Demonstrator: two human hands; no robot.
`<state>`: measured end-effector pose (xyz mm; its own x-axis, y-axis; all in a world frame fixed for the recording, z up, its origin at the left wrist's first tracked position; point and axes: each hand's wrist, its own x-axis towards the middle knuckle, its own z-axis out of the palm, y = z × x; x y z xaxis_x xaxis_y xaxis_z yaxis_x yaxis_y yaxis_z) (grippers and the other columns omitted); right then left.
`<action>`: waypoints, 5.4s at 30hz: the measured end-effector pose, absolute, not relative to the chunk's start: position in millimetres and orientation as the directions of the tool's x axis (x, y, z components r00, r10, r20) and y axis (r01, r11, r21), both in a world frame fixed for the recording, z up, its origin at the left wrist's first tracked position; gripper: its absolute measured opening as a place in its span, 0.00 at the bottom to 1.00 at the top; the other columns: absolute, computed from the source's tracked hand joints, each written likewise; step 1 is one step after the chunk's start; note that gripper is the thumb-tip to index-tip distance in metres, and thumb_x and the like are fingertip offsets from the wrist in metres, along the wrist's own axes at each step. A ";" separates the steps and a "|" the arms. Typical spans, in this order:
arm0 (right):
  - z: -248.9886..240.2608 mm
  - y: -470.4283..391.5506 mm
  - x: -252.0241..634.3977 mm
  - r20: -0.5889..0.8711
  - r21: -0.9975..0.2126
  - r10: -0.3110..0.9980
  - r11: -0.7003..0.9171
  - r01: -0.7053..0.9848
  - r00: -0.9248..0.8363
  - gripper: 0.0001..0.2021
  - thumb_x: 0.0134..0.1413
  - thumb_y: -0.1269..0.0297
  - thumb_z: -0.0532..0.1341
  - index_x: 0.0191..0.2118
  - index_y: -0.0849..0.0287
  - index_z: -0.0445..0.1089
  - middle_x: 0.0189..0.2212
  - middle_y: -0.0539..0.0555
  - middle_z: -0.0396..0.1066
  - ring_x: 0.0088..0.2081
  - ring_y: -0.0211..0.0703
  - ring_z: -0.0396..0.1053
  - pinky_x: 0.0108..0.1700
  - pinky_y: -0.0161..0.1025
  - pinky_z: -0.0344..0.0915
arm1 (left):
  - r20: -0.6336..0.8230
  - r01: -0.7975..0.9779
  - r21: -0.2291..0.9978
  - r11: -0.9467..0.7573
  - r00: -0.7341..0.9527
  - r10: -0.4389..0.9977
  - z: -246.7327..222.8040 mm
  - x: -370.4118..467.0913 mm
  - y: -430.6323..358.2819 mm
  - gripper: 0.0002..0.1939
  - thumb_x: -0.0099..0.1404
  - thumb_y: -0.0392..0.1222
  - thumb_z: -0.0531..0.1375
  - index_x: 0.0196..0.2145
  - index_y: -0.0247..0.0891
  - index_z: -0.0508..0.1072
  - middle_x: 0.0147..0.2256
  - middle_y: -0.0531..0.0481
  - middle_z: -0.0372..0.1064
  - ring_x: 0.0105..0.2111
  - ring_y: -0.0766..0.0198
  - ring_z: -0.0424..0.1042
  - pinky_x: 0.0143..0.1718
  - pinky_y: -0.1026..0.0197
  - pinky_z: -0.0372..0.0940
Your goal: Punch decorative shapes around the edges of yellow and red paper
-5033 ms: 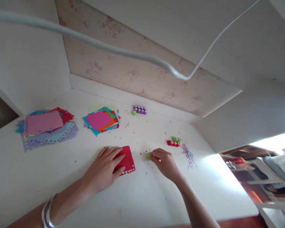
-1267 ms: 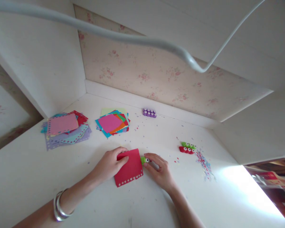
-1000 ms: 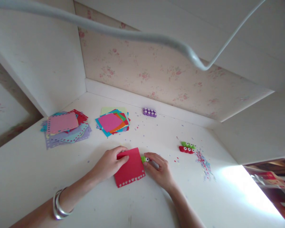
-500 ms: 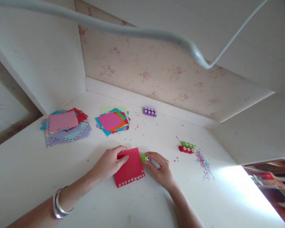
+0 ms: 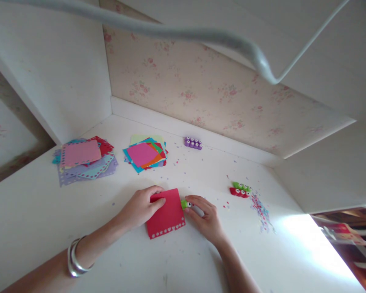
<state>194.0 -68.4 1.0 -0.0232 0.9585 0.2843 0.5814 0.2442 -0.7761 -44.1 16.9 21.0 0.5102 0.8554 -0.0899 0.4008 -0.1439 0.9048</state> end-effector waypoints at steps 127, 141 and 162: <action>58.9 -80.2 300.8 0.068 -0.610 0.968 -0.151 0.778 0.241 0.09 0.55 0.59 0.62 0.39 0.51 0.78 0.34 0.50 0.79 0.34 0.46 0.76 0.37 0.40 0.72 | 0.200 0.533 0.393 -0.750 0.746 0.635 -4.8 -40.6 -10.2 0.18 0.68 0.47 0.54 0.54 0.46 0.70 0.58 0.47 0.64 0.58 0.52 0.61 0.63 0.42 0.40; 52.6 -15.3 389.7 0.095 -0.142 0.945 -0.297 0.944 0.312 0.11 0.49 0.67 0.58 0.30 0.51 0.79 0.33 0.51 0.80 0.38 0.47 0.77 0.43 0.40 0.69 | 0.233 0.518 0.394 -0.759 0.743 0.628 -4.9 -41.2 -9.0 0.18 0.68 0.49 0.54 0.54 0.47 0.71 0.57 0.47 0.65 0.56 0.52 0.62 0.62 0.41 0.44; 22.6 155.0 295.0 0.104 -0.173 0.984 -0.124 0.977 0.143 0.27 0.59 0.74 0.53 0.65 0.69 0.55 0.65 0.63 0.54 0.65 0.50 0.52 0.64 0.41 0.51 | 0.230 0.640 0.378 -0.670 0.636 0.737 6.3 -42.9 -0.9 0.17 0.69 0.45 0.54 0.52 0.38 0.70 0.53 0.42 0.65 0.53 0.50 0.62 0.55 0.46 0.59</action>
<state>295.0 155.0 22.6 0.1430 0.9843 0.1036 0.9772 -0.1238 -0.1726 -42.9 -0.9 6.3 0.6356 0.7369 0.2302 0.6396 -0.6696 0.3776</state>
